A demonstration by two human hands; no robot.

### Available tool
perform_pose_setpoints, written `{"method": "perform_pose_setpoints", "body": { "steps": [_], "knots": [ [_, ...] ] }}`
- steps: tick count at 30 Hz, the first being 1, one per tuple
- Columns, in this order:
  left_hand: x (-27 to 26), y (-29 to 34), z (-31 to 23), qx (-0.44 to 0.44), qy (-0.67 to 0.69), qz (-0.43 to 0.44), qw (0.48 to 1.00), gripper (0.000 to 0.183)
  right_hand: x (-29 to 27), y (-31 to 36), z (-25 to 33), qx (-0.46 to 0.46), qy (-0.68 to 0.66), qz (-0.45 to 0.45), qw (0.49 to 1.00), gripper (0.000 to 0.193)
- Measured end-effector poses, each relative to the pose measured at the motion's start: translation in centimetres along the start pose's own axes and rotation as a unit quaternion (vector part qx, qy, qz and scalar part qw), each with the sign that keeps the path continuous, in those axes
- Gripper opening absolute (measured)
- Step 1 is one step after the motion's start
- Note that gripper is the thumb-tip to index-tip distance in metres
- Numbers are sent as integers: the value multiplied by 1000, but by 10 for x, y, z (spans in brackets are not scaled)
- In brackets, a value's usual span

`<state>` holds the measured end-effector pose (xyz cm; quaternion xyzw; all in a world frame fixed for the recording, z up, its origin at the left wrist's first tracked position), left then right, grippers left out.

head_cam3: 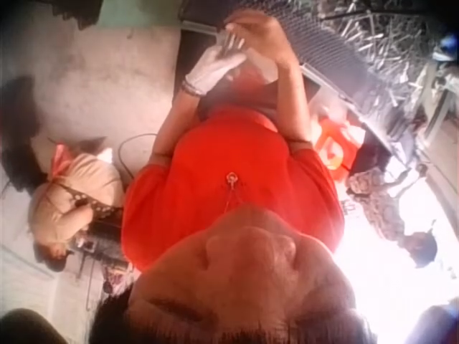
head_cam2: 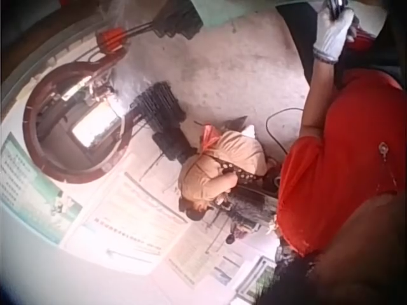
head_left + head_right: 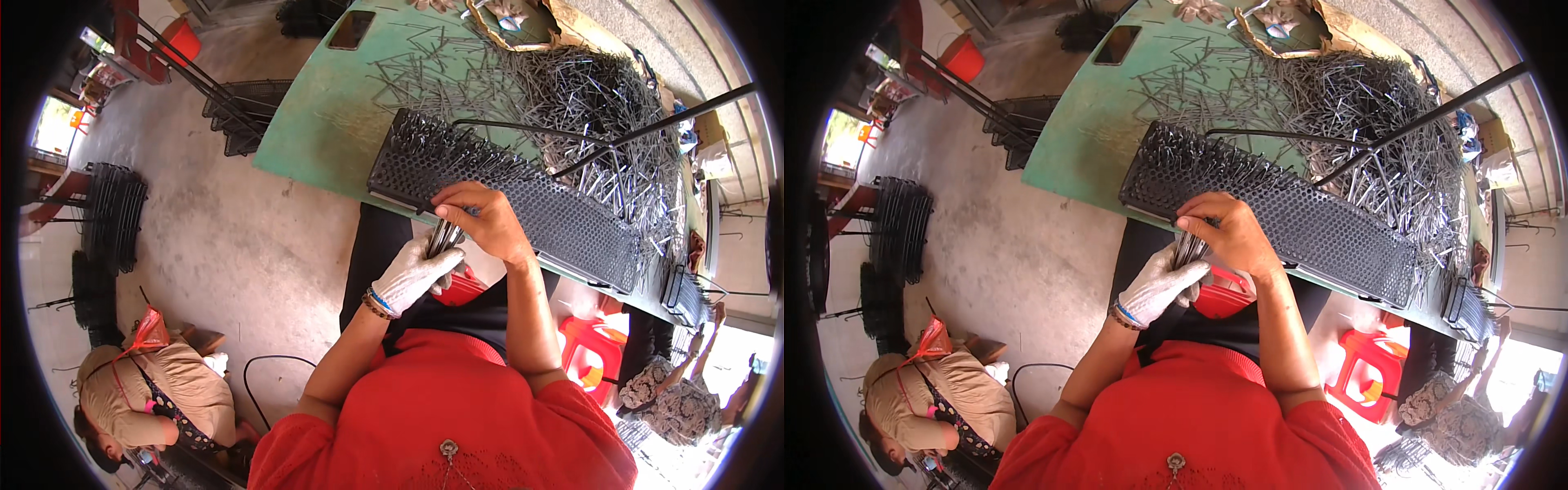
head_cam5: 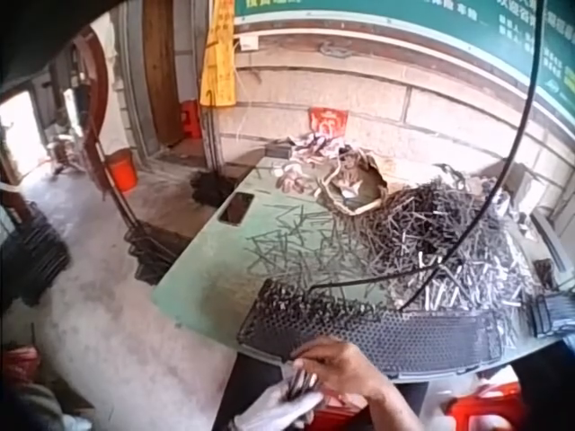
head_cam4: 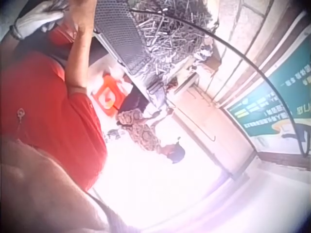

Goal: Inserting metal pins into a perforated template plate at a workbench.

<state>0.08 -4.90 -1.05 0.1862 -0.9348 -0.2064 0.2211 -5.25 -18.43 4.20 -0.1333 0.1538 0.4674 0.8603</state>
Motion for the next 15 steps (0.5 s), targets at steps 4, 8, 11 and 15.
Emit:
{"method": "perform_pose_setpoints", "body": {
  "steps": [4,8,11,15],
  "knots": [
    [0,-2,1,-2,4,-14,1000,16,-1,3,-8,-11,18,-60,998,20],
    [-1,-4,3,1,50,-33,998,18,-7,5,-4,-59,53,-160,984,17],
    [-8,-6,8,0,47,-46,998,18,-8,5,-4,91,19,-152,984,18],
    [-11,-6,13,-21,55,-75,995,19,-13,-1,-8,57,-95,-210,972,22]
  ]
}}
Point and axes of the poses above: each hand's wrist, its own y-axis away from the middle knuckle, its own x-axis out of the palm, z = x × y, the point moved 4 cm from there along -y, towards the middle knuckle, and after that the axes turned 7 degrees about -z, right-handed, at the moved point
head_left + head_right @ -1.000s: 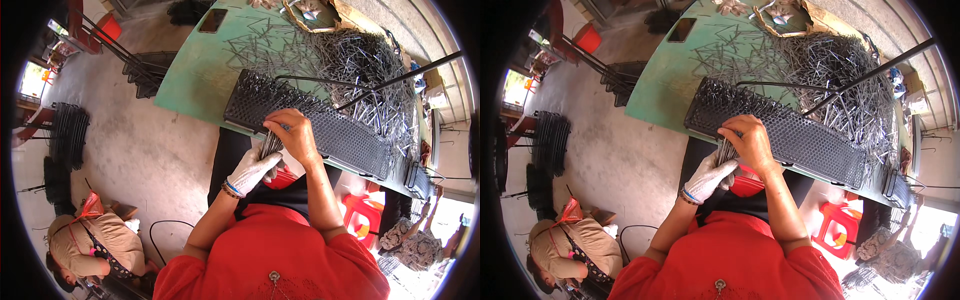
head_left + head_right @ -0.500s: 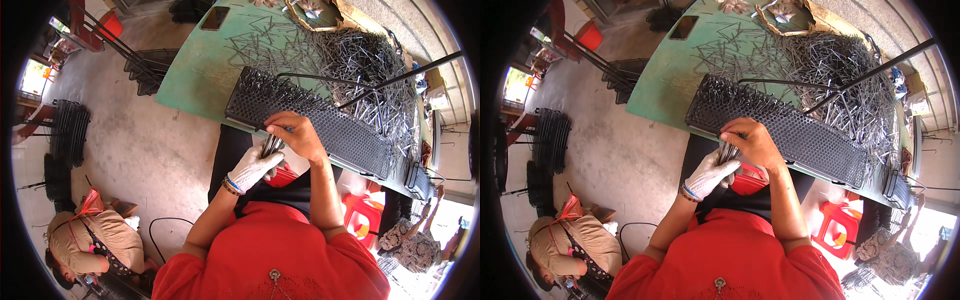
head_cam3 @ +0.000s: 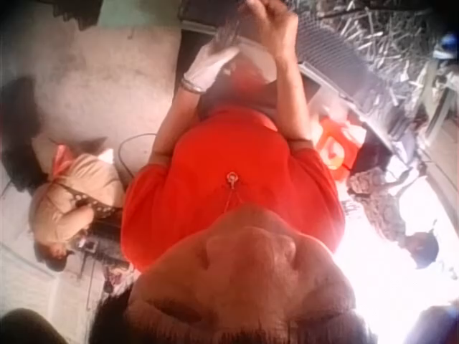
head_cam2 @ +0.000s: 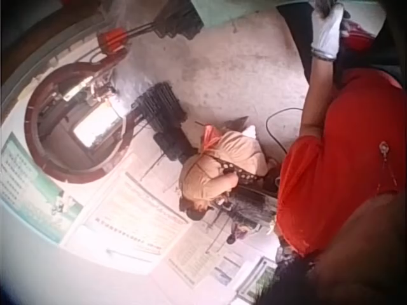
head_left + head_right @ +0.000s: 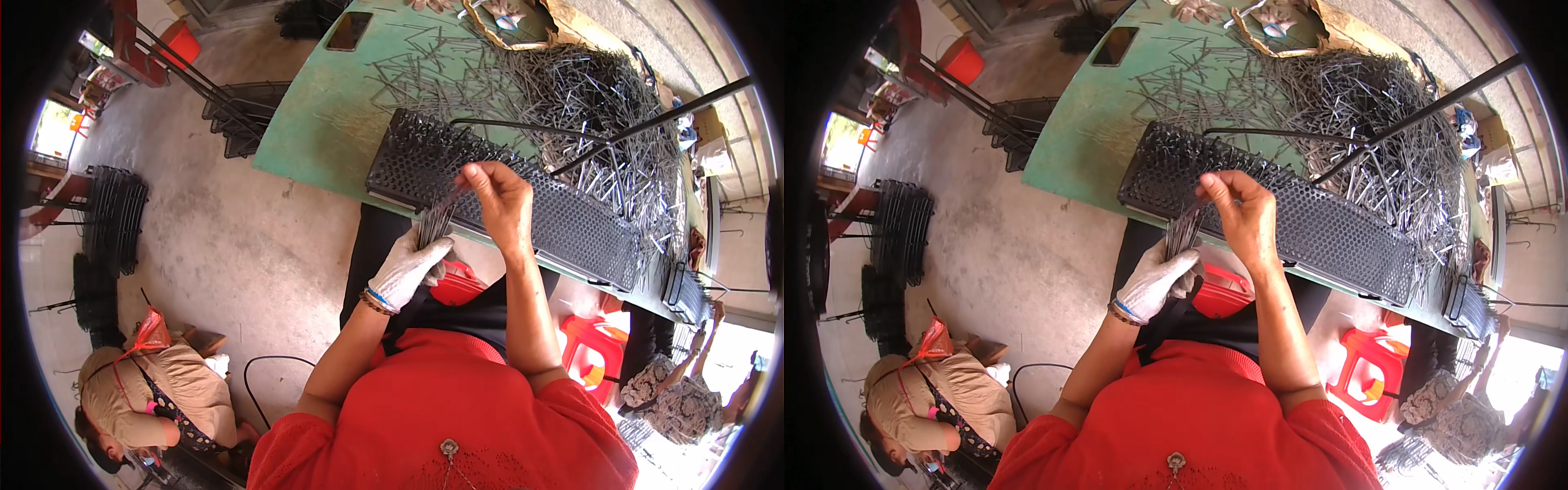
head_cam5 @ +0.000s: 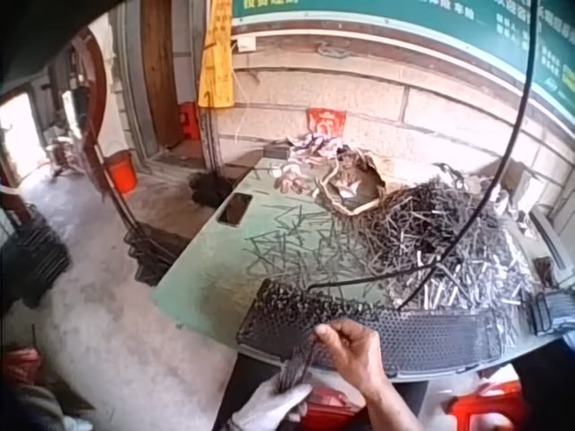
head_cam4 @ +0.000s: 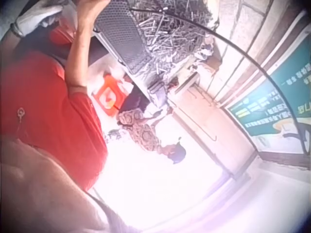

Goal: Inserting metal pins into a perforated template plate at a workbench.

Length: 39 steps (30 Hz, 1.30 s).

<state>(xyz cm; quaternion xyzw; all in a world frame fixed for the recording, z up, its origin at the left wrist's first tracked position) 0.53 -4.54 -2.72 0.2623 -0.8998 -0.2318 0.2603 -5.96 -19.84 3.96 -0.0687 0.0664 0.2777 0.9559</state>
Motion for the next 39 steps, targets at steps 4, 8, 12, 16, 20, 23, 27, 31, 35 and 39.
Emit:
{"method": "perform_pose_setpoints", "body": {
  "steps": [4,8,12,16,20,23,27,31,35,39],
  "knots": [
    [-3,1,5,-23,51,-5,998,21,2,-14,10,-23,-50,-80,995,25],
    [-4,1,5,-25,53,-8,998,23,8,-29,9,-61,-46,-137,988,21],
    [-5,3,4,-21,51,-8,998,23,18,-38,8,-106,20,-137,985,18],
    [-6,4,6,-20,59,0,998,24,24,-40,13,-150,113,-127,974,16],
    [-6,5,3,-29,60,1,998,21,26,-39,17,-167,132,-133,968,15],
    [-5,3,5,-31,66,4,997,21,26,-39,13,-199,152,-135,959,15],
    [-5,1,6,-26,76,14,997,22,31,-37,12,-248,177,-130,943,13],
    [-4,3,4,-19,74,12,997,22,39,-34,25,-292,225,-110,923,12],
    [-4,3,3,-20,71,7,997,22,44,-37,25,-298,240,-80,921,13],
    [-5,3,2,-15,73,9,997,22,47,-38,19,-295,248,-48,922,13]
  ]
}}
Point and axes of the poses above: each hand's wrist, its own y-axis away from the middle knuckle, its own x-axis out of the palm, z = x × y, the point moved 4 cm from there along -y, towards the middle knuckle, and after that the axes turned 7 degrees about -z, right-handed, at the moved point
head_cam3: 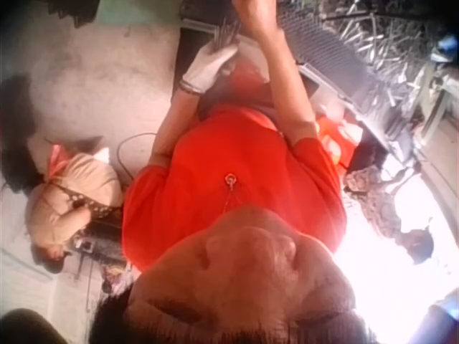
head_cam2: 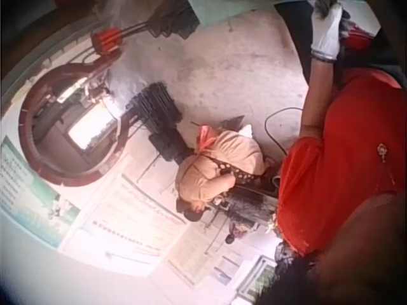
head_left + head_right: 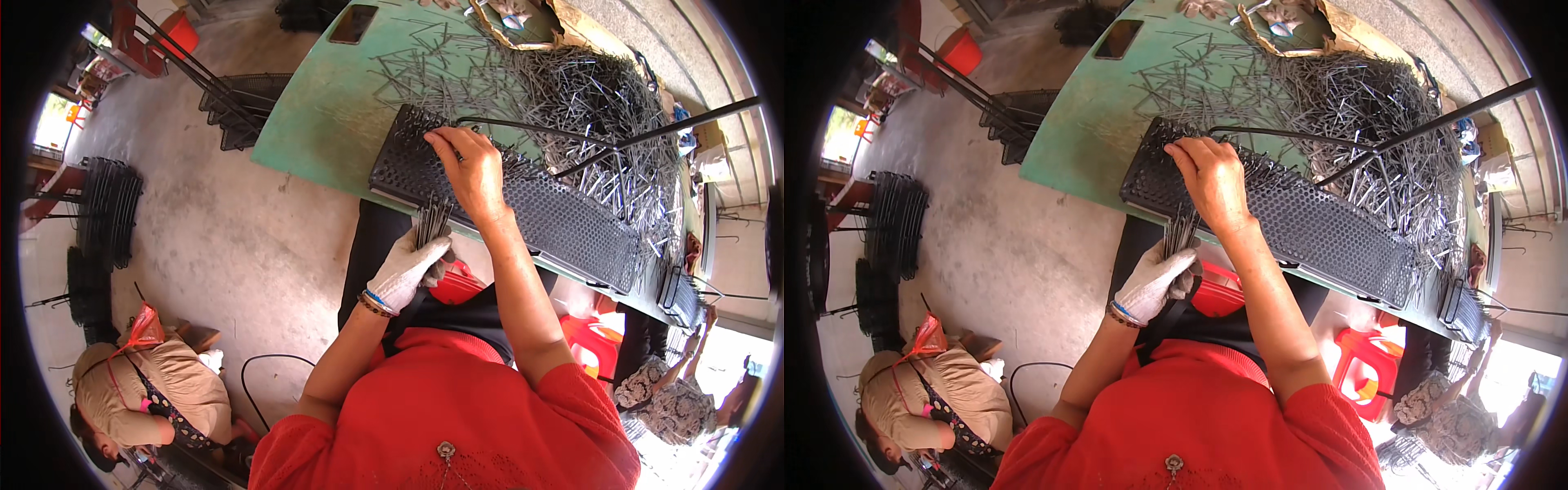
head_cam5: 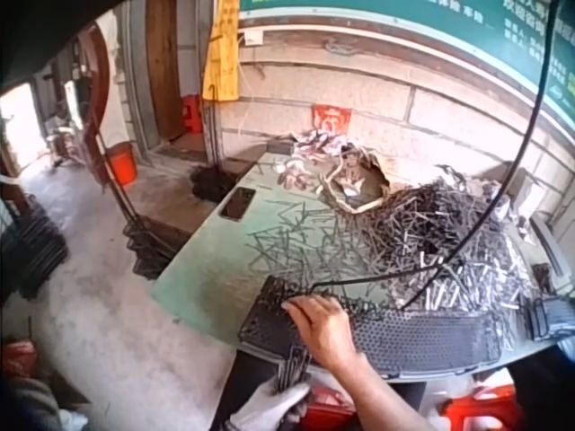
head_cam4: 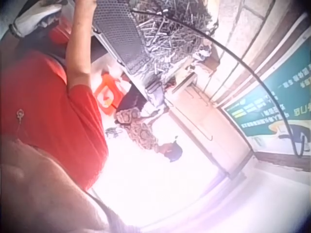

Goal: Inserting metal pins into a perforated template plate at a workbench.

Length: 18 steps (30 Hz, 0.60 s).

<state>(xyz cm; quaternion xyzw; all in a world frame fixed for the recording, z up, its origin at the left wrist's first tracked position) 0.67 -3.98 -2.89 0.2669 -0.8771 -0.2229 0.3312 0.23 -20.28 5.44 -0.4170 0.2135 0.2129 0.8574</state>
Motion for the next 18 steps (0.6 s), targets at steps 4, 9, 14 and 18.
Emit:
{"method": "perform_pose_setpoints", "body": {
  "steps": [4,9,14,18],
  "knots": [
    [0,-1,2,-6,13,2,1000,22,4,-1,-1,-16,-11,-3,1000,12],
    [-2,-2,4,-2,16,5,1000,23,5,-1,1,-19,-20,-17,999,15],
    [0,-2,3,-6,15,4,1000,23,8,2,-2,22,-51,-19,998,17],
    [1,0,2,-6,12,1,1000,21,6,5,-3,70,-70,-30,995,14]
  ]
}}
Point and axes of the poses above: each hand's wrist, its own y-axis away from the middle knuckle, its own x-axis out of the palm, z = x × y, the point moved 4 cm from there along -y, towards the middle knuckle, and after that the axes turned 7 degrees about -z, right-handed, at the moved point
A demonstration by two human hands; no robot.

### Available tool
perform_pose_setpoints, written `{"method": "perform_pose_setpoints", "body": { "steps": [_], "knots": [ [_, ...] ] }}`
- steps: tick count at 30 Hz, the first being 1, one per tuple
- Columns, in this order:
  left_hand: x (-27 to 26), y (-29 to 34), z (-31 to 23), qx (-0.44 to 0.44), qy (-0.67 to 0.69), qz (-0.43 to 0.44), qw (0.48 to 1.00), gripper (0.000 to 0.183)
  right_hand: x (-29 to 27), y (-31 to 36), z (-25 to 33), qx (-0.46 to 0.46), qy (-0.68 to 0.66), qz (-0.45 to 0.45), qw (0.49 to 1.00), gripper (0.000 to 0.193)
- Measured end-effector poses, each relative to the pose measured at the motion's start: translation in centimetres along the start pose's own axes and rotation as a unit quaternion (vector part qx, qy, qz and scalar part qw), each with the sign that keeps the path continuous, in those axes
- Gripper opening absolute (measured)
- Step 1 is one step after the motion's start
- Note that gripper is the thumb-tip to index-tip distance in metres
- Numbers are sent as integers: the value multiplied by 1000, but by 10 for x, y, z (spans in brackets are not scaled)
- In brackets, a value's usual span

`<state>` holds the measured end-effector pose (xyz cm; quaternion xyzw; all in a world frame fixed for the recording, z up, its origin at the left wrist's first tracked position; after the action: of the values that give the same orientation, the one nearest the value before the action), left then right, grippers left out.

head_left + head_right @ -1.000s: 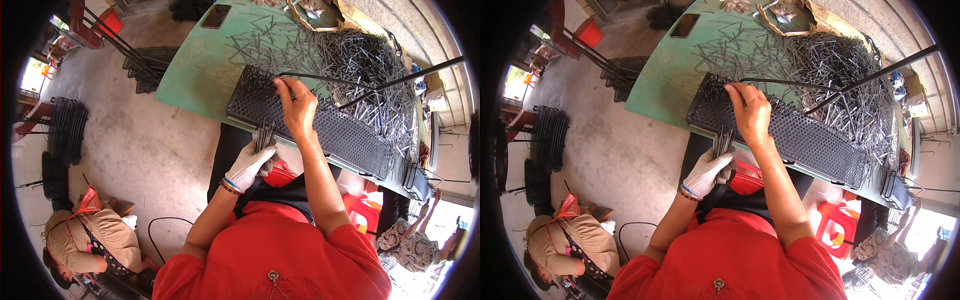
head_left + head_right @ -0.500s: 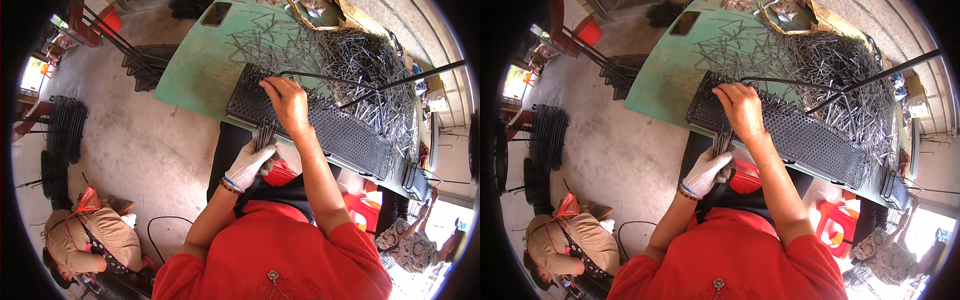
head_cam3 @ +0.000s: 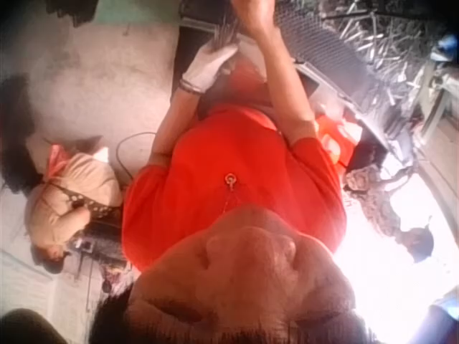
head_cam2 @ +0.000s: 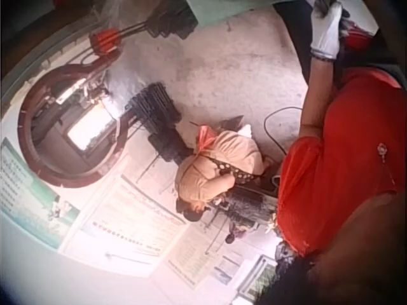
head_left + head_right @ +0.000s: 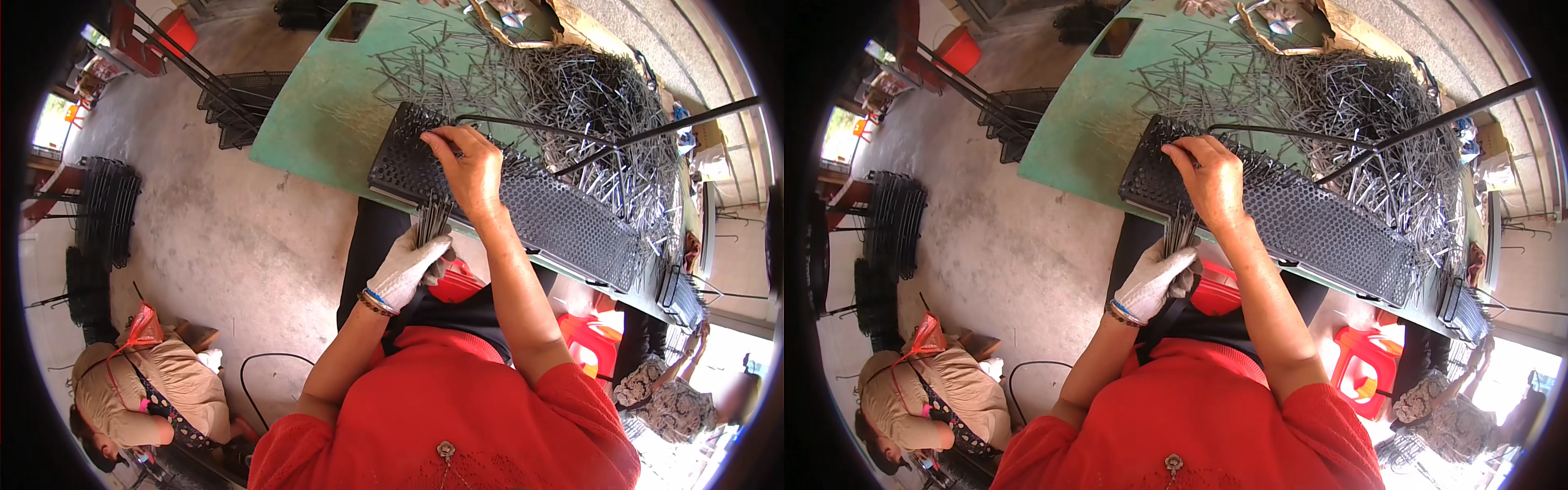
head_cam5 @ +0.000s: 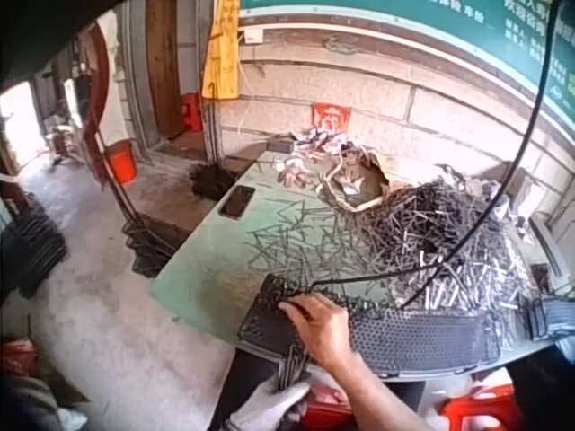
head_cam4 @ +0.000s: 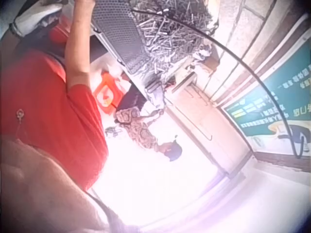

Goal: Inserting metal pins into a perforated template plate at a workbench.

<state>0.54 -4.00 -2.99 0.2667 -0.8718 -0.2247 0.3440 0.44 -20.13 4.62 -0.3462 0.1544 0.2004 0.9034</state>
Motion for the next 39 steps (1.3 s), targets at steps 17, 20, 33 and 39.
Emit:
{"method": "perform_pose_setpoints", "body": {
  "steps": [17,20,33,39],
  "knots": [
    [1,3,-1,-17,14,9,1000,20,-5,3,3,-128,123,-18,984,10],
    [4,4,-3,-20,14,15,1000,20,-4,4,3,-149,136,6,979,11],
    [5,3,-2,8,-32,26,999,18,-36,29,12,-16,10,193,981,17],
    [15,8,-5,8,-95,48,994,20,-43,37,-2,23,-40,239,970,15]
  ]
}}
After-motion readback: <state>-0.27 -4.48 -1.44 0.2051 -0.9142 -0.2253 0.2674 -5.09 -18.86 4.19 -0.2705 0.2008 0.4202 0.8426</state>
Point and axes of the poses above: each hand's wrist, its own y-axis away from the middle knuckle, its own x-axis out of the palm, z = x × y, the point moved 4 cm from there along -y, towards the middle knuckle, and after that the axes turned 7 degrees about -z, right-handed, at the moved point
